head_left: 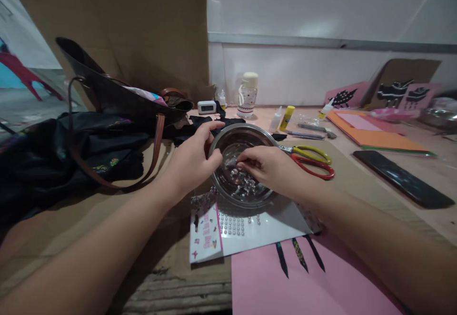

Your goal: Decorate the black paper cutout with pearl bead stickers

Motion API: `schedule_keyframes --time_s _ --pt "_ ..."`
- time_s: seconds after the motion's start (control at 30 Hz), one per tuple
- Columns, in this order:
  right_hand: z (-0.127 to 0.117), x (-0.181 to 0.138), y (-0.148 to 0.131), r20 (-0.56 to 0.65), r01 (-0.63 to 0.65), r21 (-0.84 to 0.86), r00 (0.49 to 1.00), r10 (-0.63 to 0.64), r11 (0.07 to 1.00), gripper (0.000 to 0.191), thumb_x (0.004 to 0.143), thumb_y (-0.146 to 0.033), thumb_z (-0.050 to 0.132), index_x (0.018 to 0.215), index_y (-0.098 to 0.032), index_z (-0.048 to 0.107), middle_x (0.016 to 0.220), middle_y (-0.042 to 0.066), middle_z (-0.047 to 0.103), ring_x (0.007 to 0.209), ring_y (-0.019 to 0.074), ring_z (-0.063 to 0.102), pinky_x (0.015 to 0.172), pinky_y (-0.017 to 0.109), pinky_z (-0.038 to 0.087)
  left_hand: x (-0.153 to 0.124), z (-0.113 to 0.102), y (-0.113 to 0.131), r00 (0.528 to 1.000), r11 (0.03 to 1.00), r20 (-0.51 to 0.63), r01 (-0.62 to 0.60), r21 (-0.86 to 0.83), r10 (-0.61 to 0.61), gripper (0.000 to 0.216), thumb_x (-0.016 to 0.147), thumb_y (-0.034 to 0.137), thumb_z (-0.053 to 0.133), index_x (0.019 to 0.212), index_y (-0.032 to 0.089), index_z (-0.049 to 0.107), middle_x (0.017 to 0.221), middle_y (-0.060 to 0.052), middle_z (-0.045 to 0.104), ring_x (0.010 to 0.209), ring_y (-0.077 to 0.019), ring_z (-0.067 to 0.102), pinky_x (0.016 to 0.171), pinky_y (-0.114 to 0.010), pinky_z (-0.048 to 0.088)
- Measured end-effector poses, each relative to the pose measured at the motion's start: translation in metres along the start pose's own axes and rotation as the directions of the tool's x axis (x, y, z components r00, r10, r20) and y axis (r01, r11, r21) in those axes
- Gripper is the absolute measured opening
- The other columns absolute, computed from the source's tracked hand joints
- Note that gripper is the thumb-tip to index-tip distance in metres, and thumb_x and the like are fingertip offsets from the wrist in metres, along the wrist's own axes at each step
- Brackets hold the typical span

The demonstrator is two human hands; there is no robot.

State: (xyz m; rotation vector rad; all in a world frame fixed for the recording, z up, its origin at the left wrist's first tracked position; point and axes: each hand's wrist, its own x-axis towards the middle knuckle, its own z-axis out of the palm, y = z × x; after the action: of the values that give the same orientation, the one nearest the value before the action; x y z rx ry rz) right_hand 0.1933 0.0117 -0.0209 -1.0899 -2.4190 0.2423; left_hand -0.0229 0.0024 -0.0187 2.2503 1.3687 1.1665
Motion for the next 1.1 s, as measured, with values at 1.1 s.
schedule_keyframes --time_s 1.1 --pt "-0.017 -0.005 -0.009 0.295 -0.003 0.122 0.955 -0.033 0.993 0.002 0.086 -0.022 0.058 0.089 -0.022 0.058 0.083 -0.001 0.064 0.071 0.0140 0.055 0.062 0.027 0.040 0.001 0.001 0.000 0.999 0.999 0.036 0.023 0.033 -0.024 0.051 0.084 0.017 0.055 0.134 0.019 0.048 0.077 0.002 0.049 0.065 -0.0138 0.050 0.062 -0.028 0.038"
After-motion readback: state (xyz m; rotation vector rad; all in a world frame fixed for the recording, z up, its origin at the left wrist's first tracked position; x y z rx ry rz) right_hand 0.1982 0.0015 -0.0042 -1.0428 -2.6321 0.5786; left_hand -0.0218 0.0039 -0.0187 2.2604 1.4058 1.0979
